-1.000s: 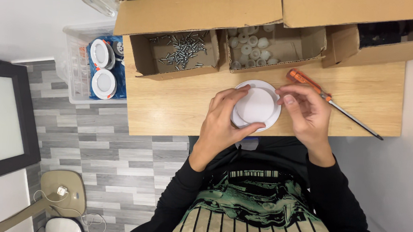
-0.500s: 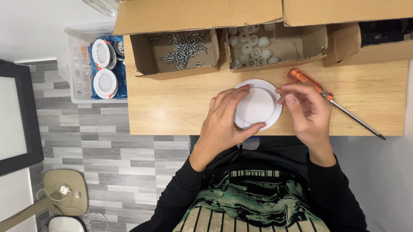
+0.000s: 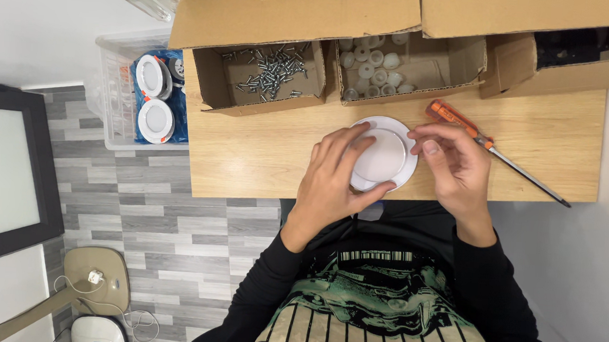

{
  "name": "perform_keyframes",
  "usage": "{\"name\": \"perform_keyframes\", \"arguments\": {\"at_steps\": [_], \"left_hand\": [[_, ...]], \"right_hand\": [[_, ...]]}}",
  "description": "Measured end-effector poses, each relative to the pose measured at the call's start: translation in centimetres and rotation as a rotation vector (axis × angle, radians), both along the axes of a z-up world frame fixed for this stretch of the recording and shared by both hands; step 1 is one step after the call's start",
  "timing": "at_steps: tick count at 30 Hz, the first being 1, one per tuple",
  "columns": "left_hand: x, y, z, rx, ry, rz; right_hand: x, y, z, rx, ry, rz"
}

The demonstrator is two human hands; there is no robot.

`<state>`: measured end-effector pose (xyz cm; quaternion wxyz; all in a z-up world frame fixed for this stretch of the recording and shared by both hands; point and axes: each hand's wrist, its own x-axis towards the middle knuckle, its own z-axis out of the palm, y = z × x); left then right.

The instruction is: The person assembles circular LED downlights by placing a diffuser onto a white trim ring and then snapping a grey heat-sink housing into the back of the trim ring.

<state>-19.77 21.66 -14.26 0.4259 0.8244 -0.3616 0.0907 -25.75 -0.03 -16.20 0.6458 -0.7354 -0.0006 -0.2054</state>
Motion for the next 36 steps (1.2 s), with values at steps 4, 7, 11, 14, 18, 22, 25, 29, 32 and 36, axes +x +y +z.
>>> {"name": "perform_keyframes", "arguments": {"at_steps": [4, 7, 11, 14, 18, 22, 25, 29, 32, 36], "left_hand": [[-0.4, -0.2, -1.2, 0.004, -0.127, -0.011], [-0.7, -0.3, -2.0, 0.025, -0.182, -0.024], [-0.7, -0.6, -1.8, 0.052, -0.231, -0.008], [-0.8, -0.9, -1.6, 0.050, -0.232, 0.010], [-0.7, -0.8, -1.2, 0.045, -0.234, 0.001], [-0.6, -0.8, -1.1, 0.053, -0.222, -0.018], [-0.5, -0.8, -0.9, 0.061, -0.239, -0.032], [-0.8, -0.9, -1.5, 0.078, -0.292, -0.014], [-1.1, -0.9, -1.7, 0.083, -0.332, 0.006], [-1.2, -0.7, -1.4, 0.071, -0.335, -0.010]], "right_hand": [[0.1, 0.0, 0.2, -0.011, -0.011, 0.008], [0.2, 0.0, 0.3, -0.010, -0.027, 0.016], [0.1, -0.1, 0.3, -0.035, -0.036, 0.026], [0.2, 0.0, 0.9, -0.055, -0.046, 0.027], [0.1, 0.1, 0.9, -0.002, -0.041, 0.035], [0.2, 0.2, 1.5, -0.069, -0.055, 0.046], [0.2, 0.2, 1.4, -0.083, -0.060, 0.045], [0.1, 0.2, 1.1, -0.084, -0.063, 0.046], [0.0, 0.2, 1.2, -0.054, -0.060, 0.044], [0.0, 0.0, 0.7, -0.070, -0.063, 0.050]]}}
